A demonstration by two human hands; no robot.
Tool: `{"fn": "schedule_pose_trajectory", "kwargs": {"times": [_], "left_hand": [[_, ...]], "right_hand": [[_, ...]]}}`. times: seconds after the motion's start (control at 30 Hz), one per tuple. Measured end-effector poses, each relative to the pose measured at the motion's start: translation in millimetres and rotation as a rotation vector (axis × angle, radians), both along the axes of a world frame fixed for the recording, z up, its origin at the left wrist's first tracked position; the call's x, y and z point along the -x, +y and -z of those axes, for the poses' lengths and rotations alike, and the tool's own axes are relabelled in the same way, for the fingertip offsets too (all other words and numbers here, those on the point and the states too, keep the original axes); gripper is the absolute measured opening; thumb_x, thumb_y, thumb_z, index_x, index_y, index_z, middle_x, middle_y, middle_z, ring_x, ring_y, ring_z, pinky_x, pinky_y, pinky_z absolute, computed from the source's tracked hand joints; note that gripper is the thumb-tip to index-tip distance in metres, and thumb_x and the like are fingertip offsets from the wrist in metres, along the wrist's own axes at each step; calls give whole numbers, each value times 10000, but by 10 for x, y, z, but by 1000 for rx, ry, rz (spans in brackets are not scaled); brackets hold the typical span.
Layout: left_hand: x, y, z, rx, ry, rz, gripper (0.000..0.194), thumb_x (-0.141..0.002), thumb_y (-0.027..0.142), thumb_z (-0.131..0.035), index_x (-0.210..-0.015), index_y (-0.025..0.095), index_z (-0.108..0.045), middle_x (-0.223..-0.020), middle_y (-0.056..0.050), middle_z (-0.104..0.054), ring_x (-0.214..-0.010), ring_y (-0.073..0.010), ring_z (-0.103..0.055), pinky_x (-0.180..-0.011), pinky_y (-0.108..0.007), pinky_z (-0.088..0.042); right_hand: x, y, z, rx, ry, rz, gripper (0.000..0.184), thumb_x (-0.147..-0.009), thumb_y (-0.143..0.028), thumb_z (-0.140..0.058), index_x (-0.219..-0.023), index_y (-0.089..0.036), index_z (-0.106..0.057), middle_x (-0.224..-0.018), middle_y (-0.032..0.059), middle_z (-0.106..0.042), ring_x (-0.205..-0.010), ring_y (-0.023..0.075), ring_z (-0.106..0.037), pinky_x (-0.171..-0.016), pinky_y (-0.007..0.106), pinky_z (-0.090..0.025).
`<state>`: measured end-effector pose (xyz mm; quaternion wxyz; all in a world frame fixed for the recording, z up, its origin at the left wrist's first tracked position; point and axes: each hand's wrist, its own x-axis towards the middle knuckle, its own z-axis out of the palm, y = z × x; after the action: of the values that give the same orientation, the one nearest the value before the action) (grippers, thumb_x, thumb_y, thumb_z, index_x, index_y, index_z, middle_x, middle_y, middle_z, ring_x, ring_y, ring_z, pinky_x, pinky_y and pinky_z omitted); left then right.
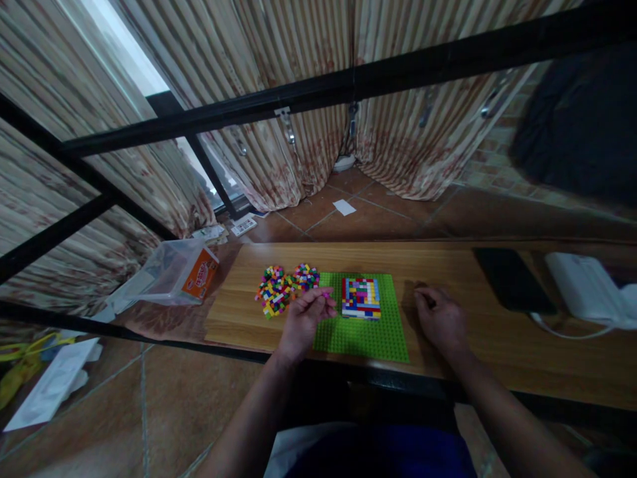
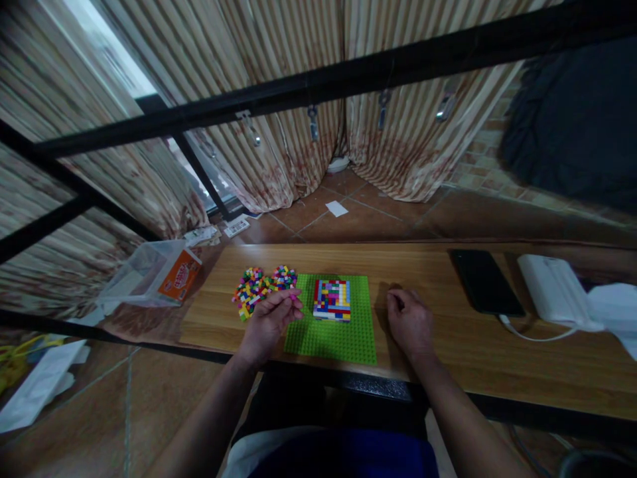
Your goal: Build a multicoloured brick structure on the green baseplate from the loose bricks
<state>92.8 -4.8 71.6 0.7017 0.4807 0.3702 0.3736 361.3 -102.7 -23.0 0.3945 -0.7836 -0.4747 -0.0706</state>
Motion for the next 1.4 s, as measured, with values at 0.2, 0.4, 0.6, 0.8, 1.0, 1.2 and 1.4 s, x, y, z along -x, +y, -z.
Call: {"fn": "schedule_pose_trajectory", "kwargs": {"times": [0.2, 0.4, 0.6, 0.8, 1.0, 1.2, 1.4], "left_hand": [[-45, -6, 7, 110, -64, -16, 363, -682, 385, -809, -938, 146, -714, -825, -38, -706, -699, -113, -640, -736, -276, -542], [-72, -3, 44, -15, 78, 28, 266, -700, 334, -775, -858, 159, -653, -838, -36, -708, -785, -161, -669, -752, -312, -557], [-169, 25, 149, -439, 374, 52, 64, -840, 242, -603, -868, 189, -625, -871, -34, -709, -855, -169, -672, -800, -295, -527], [-347, 50, 225, -740, 508, -53, 108, -825, 168, -657, -868, 232, -733, -978, -30, -689, -977, -177, -621, -957, -338, -460], [-521, 110, 393, -710, 481, -141, 108, -752, 160, -756, -804, 255, -765, -1044, -42, -615, -1050, -195, -564, -963, -361, -448], [-562, 134, 460, -651, 451, -161, 131, -730, 139, -764, -789, 256, -768, -1047, -38, -604, -1048, -189, -560, -972, -361, -447], [-629, 107, 515, -584, 397, -201, 161, -706, 100, -765, -780, 243, -764, -1079, -48, -568, -1075, -184, -548, -972, -348, -452]], "right_hand": [[2, 9, 21, 9, 6, 26, 340, -914, -415, -449, -863, -183, -693, -855, 93, -692, -749, 211, -634, -697, 328, -480], [-1, 10, 23, 18, 11, 22, 345, -914, -422, -447, -862, -188, -696, -858, 94, -695, -747, 211, -631, -692, 328, -475], [6, 9, 6, 9, 19, 18, 352, -918, -429, -437, -855, -198, -695, -849, 94, -694, -751, 210, -632, -694, 329, -478], [-4, 8, 16, 11, 17, 8, 344, -914, -417, -441, -859, -192, -695, -854, 92, -696, -745, 206, -632, -702, 330, -481], [-9, 6, 18, 0, 17, 5, 322, -910, -407, -454, -860, -197, -692, -854, 86, -698, -757, 208, -634, -705, 330, -481], [-15, 6, 29, 6, 31, 14, 335, -909, -428, -452, -859, -201, -693, -855, 86, -696, -731, 202, -628, -684, 325, -479], [-10, 4, 19, 10, 30, 9, 339, -908, -426, -456, -851, -192, -695, -838, 83, -693, -740, 204, -628, -697, 323, -476]]}}
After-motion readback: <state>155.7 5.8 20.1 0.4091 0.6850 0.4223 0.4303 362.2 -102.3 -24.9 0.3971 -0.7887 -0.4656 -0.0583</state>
